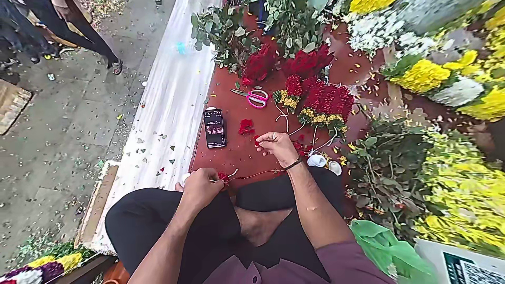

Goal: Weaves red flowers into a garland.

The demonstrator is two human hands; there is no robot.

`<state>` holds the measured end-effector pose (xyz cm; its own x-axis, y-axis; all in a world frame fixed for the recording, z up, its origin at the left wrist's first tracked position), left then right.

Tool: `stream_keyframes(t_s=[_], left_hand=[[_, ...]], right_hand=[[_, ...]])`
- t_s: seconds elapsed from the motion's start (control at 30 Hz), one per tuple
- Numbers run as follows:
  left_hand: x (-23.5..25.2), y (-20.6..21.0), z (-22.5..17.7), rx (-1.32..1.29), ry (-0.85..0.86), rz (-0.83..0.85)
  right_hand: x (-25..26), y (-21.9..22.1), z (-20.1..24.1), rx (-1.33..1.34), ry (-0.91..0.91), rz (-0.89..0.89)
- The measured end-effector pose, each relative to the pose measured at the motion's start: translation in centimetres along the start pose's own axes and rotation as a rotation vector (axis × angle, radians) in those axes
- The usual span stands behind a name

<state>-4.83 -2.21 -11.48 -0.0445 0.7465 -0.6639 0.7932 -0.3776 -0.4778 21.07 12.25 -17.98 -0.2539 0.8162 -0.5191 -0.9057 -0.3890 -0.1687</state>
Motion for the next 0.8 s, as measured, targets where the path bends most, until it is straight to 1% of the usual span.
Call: stream_keyframes(t_s=[0.13, 0.3, 0.4, 0.5, 0.6, 0.8], left_hand=[[0.0, -0.2, -0.1, 0.004, 0.003, -0.010], [0.1, -0.1, -0.1, 0.004, -0.001, -0.005], [0.1, -0.2, -0.1, 0.003, 0.009, -0.014], [0.0, -0.2, 0.0, -0.015, 0.003, -0.019], [0.0, -0.2, 0.0, -0.036, 0.002, -0.033], [0.2, -0.2, -0.1, -0.039, 0.008, -0.051]], right_hand=[[0.0, 0.2, 0.6, -0.022, -0.053, 0.015], [-0.7, 0.6, 2.3, -0.066, -0.244, 0.040], [-1.4, 0.9, 3.0, -0.124, -0.311, 0.004], [-3.5, 1.6, 3.5, -0.156, -0.323, -0.005], [-4.7, 2.3, 3.7, -0.114, -0.321, 0.005], [-6.2, 3.2, 3.6, 0.123, -0.281, -0.049]])
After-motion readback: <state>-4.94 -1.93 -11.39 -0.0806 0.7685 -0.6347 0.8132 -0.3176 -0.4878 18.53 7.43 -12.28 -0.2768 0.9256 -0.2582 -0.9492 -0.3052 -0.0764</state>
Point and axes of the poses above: each hand's wrist, its own x-axis towards the middle knuckle, its own y-axis out of the palm, z = x × y, the point moved 7 cm from there along x, towards the middle knuckle, and after that the axes turned 8 degrees about -x, right-handed, at the moved point
